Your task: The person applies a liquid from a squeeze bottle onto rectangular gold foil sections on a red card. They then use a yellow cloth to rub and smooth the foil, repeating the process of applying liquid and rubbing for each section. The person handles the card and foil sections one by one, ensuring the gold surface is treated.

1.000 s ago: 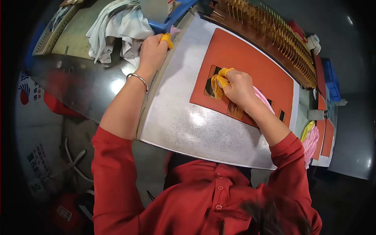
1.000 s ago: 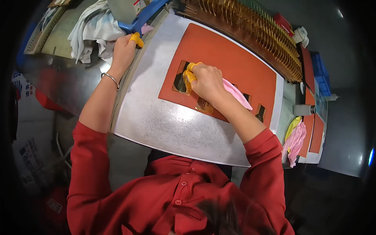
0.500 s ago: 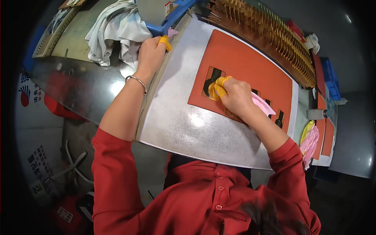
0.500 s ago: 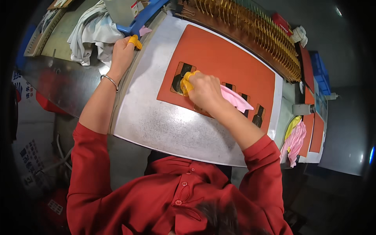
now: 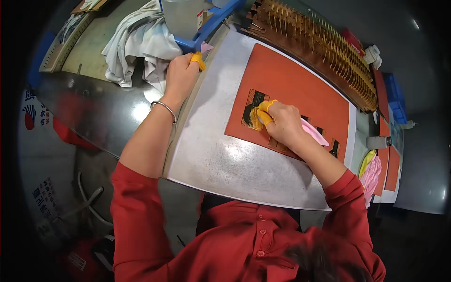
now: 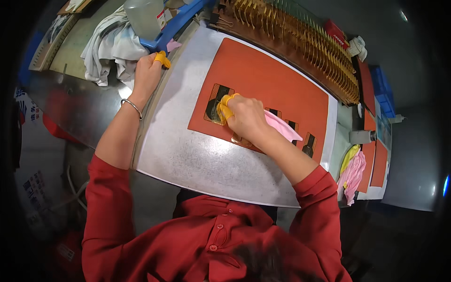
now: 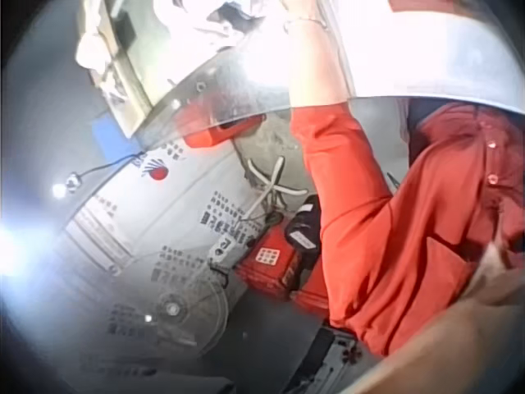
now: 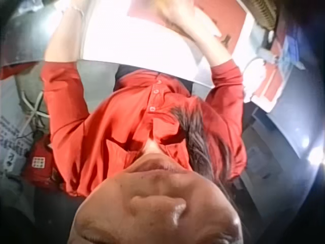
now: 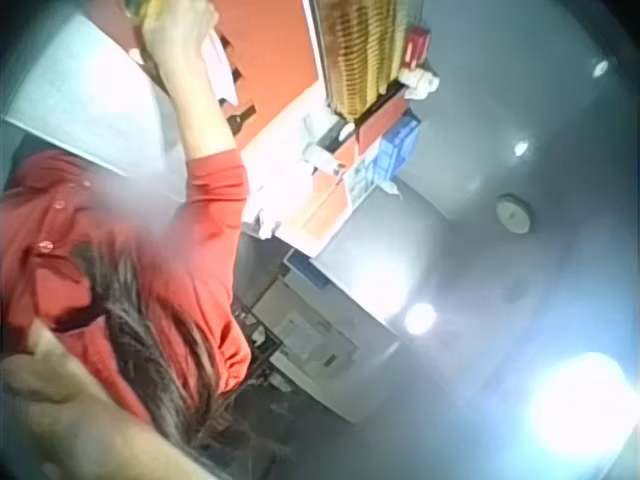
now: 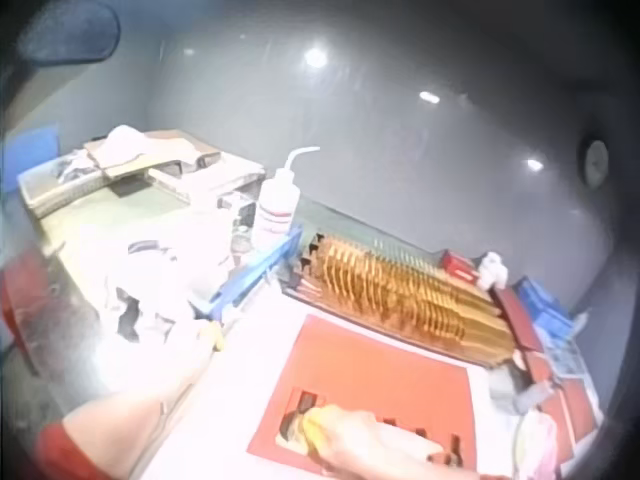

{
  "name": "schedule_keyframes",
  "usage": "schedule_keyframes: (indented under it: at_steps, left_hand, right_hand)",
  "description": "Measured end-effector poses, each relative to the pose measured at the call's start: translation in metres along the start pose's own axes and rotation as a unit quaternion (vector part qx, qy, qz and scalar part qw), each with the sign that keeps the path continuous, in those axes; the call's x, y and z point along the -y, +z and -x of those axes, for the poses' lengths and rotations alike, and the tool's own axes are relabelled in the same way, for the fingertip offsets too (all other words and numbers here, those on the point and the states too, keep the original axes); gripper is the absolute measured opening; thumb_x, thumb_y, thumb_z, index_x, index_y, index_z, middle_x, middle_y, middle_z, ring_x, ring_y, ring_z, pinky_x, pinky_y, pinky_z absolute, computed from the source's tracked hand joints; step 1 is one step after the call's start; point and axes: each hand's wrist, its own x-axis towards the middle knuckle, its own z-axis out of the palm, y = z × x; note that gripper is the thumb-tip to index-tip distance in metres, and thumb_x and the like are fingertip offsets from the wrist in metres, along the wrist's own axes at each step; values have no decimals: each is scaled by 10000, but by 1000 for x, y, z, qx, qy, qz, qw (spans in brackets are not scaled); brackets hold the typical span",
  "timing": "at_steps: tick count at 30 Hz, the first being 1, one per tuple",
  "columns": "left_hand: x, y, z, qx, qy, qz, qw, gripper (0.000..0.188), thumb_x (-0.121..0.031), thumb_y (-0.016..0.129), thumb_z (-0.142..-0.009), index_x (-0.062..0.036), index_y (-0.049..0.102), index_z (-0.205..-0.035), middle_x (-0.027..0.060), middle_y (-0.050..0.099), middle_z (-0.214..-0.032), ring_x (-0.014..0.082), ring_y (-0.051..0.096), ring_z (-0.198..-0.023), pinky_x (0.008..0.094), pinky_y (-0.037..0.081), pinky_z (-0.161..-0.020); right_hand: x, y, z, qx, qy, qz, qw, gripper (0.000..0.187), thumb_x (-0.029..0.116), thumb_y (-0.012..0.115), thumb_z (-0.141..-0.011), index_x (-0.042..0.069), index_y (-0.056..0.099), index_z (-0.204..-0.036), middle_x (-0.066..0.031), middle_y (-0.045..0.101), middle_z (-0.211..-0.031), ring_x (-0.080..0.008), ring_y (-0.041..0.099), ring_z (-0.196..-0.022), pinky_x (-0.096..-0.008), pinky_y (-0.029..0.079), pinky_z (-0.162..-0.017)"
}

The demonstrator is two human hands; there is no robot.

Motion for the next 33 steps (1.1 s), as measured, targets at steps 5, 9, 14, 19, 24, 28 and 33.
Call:
schedule_keyframes:
  at_steps: [5, 9, 14, 19, 24, 28, 33]
  left_hand:
    - [-7, -1, 1, 6, -22, 12, 1000, 250, -181, 454, -784, 17, 602, -747, 206, 556, -615, 345, 543, -573, 412, 405, -573]
    - [-3, -1, 3, 21, -18, -24, 999, 248, -124, 434, -809, 53, 605, -783, 65, 535, -583, 120, 473, -556, 306, 378, -549]
    - [-3, -1, 1, 9, -16, -11, 1000, 260, -177, 455, -799, 36, 593, -747, 174, 542, -607, 280, 524, -577, 392, 394, -566]
    - [-4, -2, 0, 12, -4, -41, 999, 249, -133, 434, -794, 51, 602, -797, 129, 534, -573, 170, 485, -534, 338, 383, -549]
    - [-6, -3, 0, 5, -10, -27, 1000, 247, -162, 451, -768, 29, 608, -762, 240, 575, -685, 384, 567, -657, 439, 417, -618]
    - [-11, -3, 1, 15, -13, -30, 999, 247, -164, 449, -763, 28, 604, -761, 236, 574, -674, 385, 564, -655, 439, 418, -620]
    - [-9, -4, 1, 15, -15, -34, 999, 244, -170, 454, -762, 23, 603, -760, 233, 571, -664, 383, 559, -638, 433, 417, -610]
  right_hand:
    - [-16, -1, -38, -21, 33, -11, 999, 127, 159, 625, -779, 46, 641, -835, -158, 617, -757, -335, 602, -669, -417, 478, -603]
    - [-10, 5, -26, -12, 31, -32, 999, 133, 169, 615, -784, 47, 641, -831, -157, 617, -734, -337, 599, -664, -412, 473, -610]
    - [-13, 1, -36, -29, 21, -14, 999, 125, 166, 615, -778, 47, 634, -812, -161, 611, -697, -328, 602, -656, -409, 475, -601]
    - [-9, -1, -29, -9, 25, -31, 999, 116, 148, 623, -775, 43, 634, -823, -156, 610, -715, -318, 601, -654, -409, 471, -596]
    - [-9, -1, -21, -18, 18, -22, 999, 118, 147, 619, -781, 43, 634, -835, -150, 609, -717, -319, 598, -651, -409, 463, -597]
    - [-15, -8, -33, -2, 51, -15, 999, 117, 151, 622, -776, 50, 637, -833, -148, 610, -716, -321, 597, -648, -413, 463, -592]
    - [-14, -1, -19, 0, -4, -4, 1000, 117, 154, 610, -782, 48, 629, -826, -148, 617, -743, -327, 594, -653, -409, 465, -593]
